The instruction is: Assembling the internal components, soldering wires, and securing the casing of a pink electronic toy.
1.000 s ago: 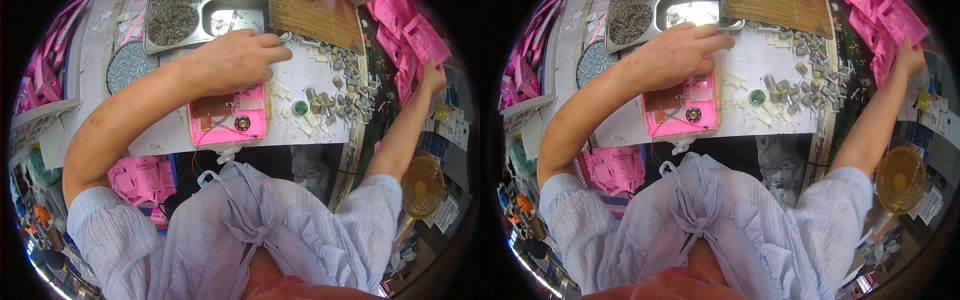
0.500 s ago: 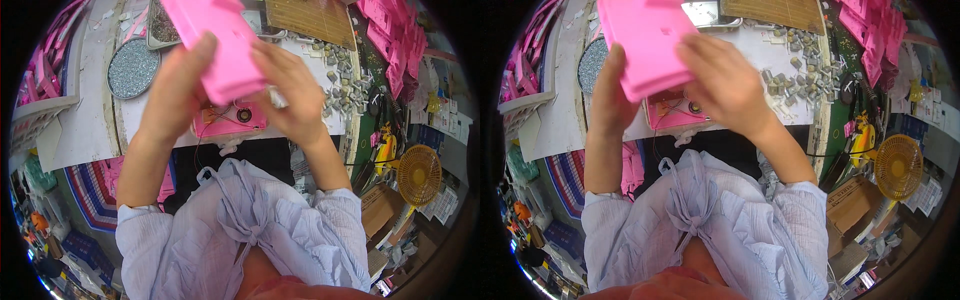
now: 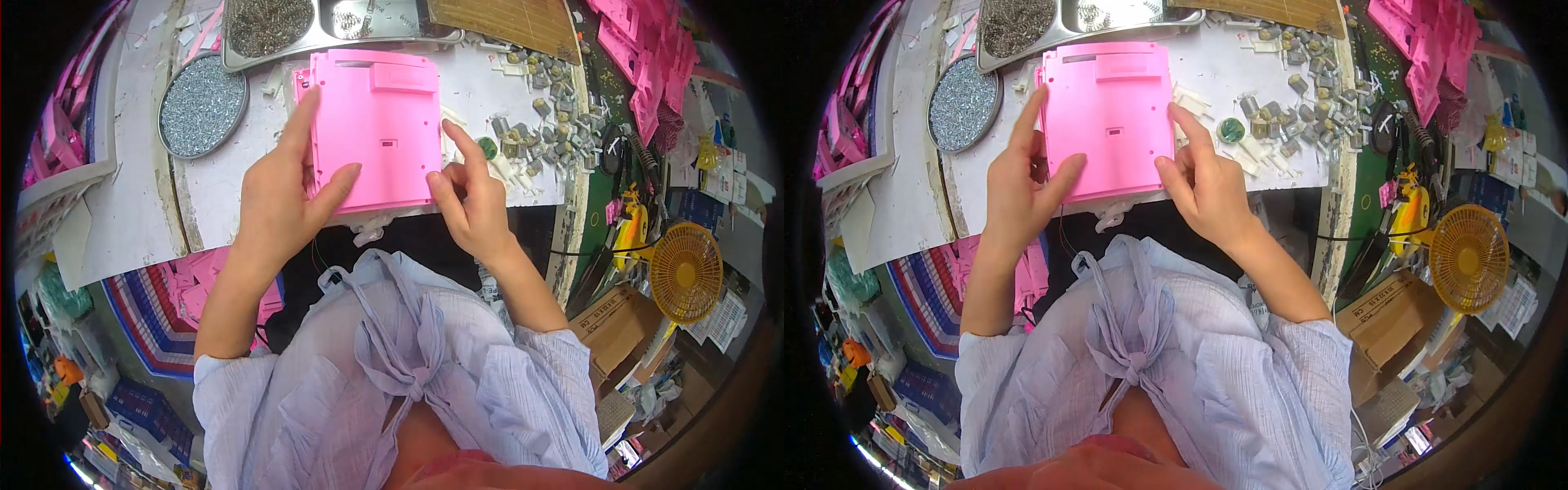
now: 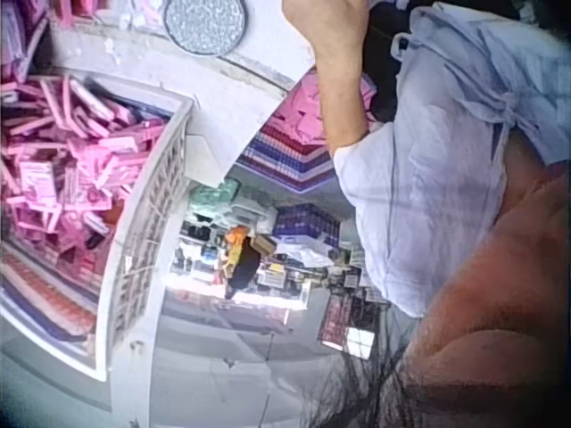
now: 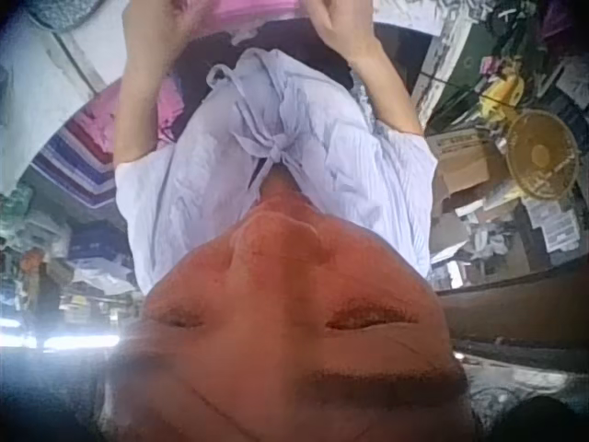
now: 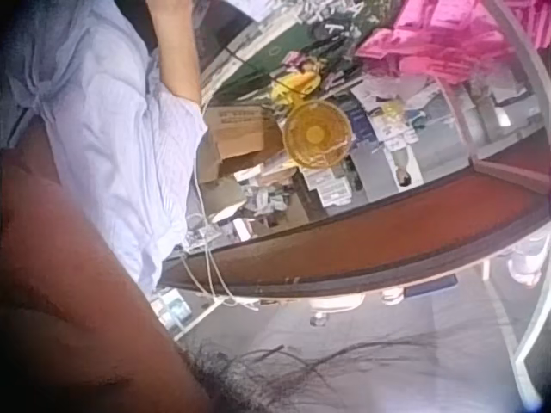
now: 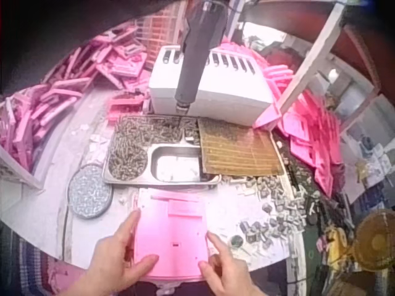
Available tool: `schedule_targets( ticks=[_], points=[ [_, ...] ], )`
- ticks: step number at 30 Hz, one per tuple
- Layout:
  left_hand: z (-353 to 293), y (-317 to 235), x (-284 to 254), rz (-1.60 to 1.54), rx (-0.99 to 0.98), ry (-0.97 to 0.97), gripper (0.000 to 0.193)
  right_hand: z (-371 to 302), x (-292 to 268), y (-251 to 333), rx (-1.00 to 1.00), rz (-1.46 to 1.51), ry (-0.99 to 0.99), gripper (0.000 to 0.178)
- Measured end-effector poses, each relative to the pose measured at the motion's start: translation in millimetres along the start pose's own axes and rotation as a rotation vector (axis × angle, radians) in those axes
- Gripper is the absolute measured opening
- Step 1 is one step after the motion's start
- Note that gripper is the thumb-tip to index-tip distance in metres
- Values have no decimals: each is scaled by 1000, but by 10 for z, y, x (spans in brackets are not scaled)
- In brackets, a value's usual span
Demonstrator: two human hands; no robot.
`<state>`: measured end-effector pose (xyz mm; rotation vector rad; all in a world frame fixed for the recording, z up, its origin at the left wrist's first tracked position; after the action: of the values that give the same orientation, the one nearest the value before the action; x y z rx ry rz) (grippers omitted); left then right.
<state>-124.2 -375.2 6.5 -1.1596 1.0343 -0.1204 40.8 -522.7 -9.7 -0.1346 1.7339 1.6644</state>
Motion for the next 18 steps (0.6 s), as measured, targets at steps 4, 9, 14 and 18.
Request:
schedule_targets(
  ticks=[4, 9, 14, 18],
  points=[
    [46, 120, 61, 20, 133, -82, 76, 96, 38, -67, -12, -68, 41, 53],
    [-26, 211, 35, -145, -12, -46, 72, 248, 110, -19, -169, -138, 202, 49],
    [-153, 239, 8, -34, -30, -98, 70, 319, 185, 51, -209, -269, 316, 52],
    [-179, 203, 7, 19, 1, -139, 70, 310, 153, 96, -50, -162, 339, 55]
  ],
)
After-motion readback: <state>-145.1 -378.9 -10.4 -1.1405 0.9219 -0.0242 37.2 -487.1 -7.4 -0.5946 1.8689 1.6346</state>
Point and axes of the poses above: each hand's wrist, its own z-axis towards the middle knuckle, its own x-axis out of the palm, y = z × x, the point moved 8 cm from there along z, towards the middle knuckle, and after that the axes turned 1 degree about -x, right-handed, at the moved point
